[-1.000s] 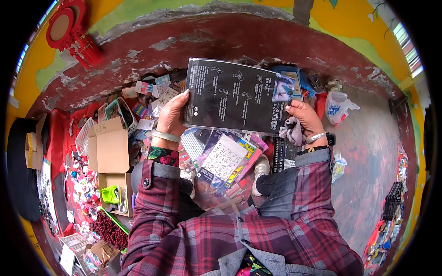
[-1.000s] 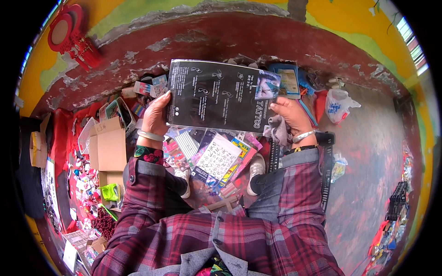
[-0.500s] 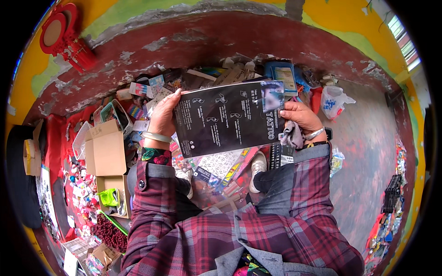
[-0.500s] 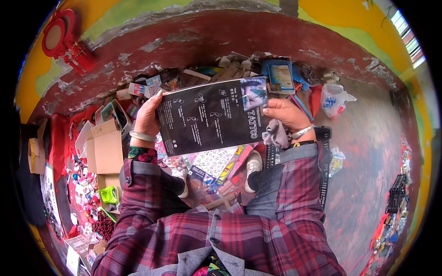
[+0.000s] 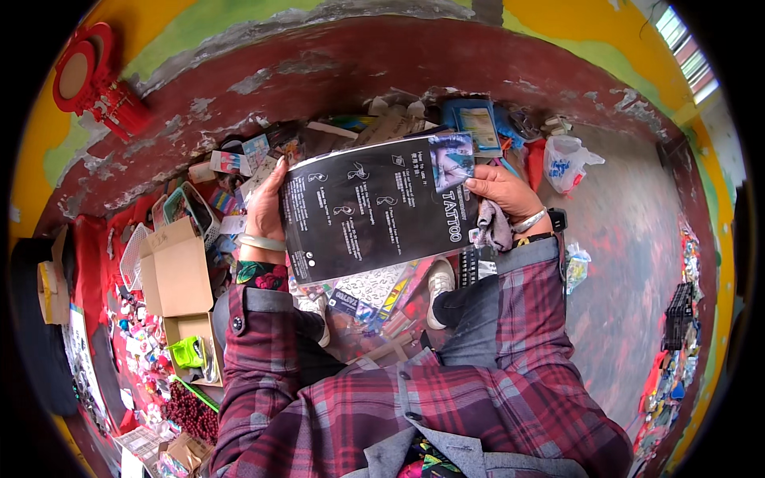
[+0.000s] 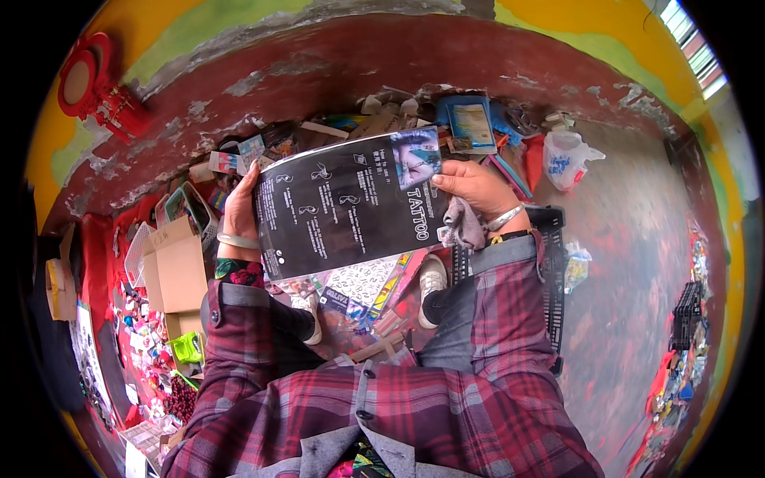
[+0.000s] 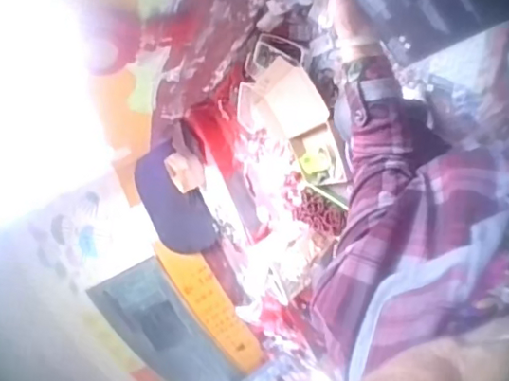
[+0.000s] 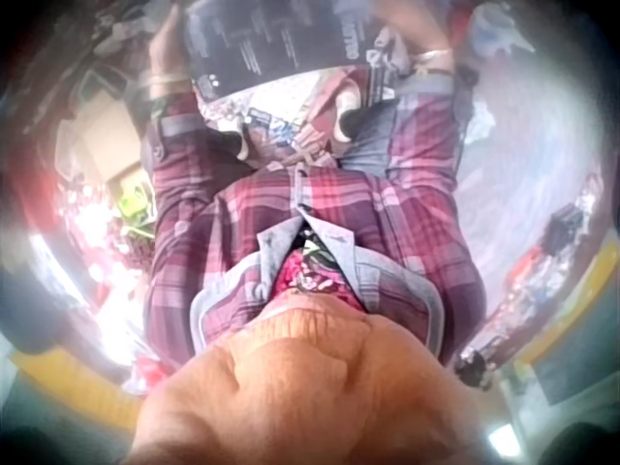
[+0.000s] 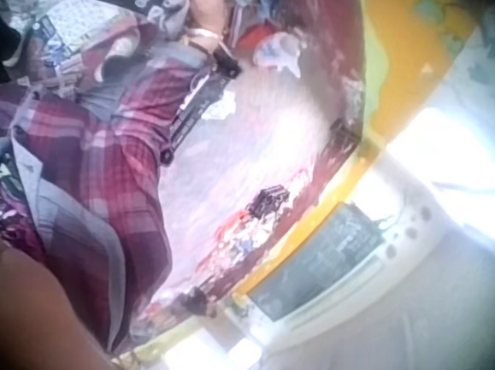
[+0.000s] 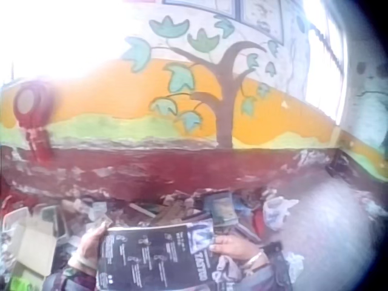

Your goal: The person sits on the floor and sorts through a pile of stationery items, including temporary tattoo sheets and sticker packs. They pick up individual items, flip them over to inspect both sides, and wipe the surfaces with a cloth before placing them back into the pile.

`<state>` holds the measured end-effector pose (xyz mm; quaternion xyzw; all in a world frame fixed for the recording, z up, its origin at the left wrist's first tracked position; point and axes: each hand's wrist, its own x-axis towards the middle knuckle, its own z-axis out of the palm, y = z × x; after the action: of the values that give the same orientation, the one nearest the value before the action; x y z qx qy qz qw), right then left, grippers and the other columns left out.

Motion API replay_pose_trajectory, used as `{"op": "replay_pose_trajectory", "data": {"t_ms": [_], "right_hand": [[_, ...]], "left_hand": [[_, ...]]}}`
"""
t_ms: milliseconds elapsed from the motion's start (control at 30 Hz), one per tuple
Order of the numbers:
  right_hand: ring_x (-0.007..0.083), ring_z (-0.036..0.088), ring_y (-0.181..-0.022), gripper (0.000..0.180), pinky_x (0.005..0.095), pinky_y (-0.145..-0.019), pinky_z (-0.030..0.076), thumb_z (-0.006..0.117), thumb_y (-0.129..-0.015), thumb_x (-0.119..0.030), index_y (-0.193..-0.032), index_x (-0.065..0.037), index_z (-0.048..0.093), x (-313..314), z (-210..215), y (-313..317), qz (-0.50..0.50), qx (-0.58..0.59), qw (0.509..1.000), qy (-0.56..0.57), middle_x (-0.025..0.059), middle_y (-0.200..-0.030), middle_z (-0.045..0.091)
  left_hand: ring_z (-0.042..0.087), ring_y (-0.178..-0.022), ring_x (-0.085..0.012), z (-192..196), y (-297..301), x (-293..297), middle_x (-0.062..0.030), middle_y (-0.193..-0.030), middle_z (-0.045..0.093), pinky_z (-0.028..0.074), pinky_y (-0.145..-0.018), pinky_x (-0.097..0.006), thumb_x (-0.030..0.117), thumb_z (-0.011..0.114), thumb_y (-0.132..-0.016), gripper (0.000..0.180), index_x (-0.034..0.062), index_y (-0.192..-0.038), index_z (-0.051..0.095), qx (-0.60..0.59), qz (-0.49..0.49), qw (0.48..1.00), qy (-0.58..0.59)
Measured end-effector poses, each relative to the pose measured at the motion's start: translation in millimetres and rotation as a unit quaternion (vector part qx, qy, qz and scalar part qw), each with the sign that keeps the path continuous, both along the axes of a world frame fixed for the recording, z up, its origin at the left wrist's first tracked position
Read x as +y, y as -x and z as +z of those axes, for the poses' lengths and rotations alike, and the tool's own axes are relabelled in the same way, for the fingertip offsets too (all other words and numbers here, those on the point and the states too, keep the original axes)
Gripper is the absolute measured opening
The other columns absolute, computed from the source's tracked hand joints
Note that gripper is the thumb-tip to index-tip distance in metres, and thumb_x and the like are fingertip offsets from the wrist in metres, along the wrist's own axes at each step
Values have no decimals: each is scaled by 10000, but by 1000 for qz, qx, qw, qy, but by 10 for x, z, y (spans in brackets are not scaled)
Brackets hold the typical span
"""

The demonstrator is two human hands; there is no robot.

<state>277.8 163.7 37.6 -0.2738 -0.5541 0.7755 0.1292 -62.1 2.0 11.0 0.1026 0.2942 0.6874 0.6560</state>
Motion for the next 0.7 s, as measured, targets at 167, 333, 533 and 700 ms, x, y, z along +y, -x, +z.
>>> {"op": "replay_pose_trajectory", "data": {"t_ms": [167, 333, 533, 700], "right_hand": [[50, 564, -664, 166, 189, -595, 459, 582, -893, -174, -958, -24, 611, -11, 82, -33, 4, -45, 999, -17, -27, -764, 609], [48, 547, -599, 149, 194, -538, 447, 617, -870, -188, -857, -39, 627, -44, 110, -20, 16, -77, 995, -63, -37, -717, 593], [55, 559, -590, 175, 194, -536, 445, 610, -873, -187, -835, -17, 630, 17, -61, -136, -15, -93, 988, -119, 3, -722, 616], [63, 543, -591, 195, 220, -526, 432, 630, -858, -193, -754, -33, 586, 209, 3, -539, -141, -103, 955, -240, -33, -684, 560]], "left_hand": [[665, -822, -276, -28, 37, 1, -181, -979, 660, 547, -740, -360, 326, 492, -933, 408, -47, -1074, 583, -17, -10, 1000, -11], [662, -820, -272, -157, 142, 4, -176, -981, 659, 541, -750, -363, 344, 489, -932, 430, -49, -1083, 579, 14, 10, 1000, -4], [604, -969, -223, -12, 2, 12, -145, -1069, 630, 466, -862, -338, 437, 357, -962, 546, -44, -1132, 550, 67, 11, 998, -11], [536, -1118, -293, -300, 299, 22, -216, -1209, 553, 421, -946, -357, 357, 287, -979, 508, -55, -1217, 464, 97, 147, 983, 46]]}}
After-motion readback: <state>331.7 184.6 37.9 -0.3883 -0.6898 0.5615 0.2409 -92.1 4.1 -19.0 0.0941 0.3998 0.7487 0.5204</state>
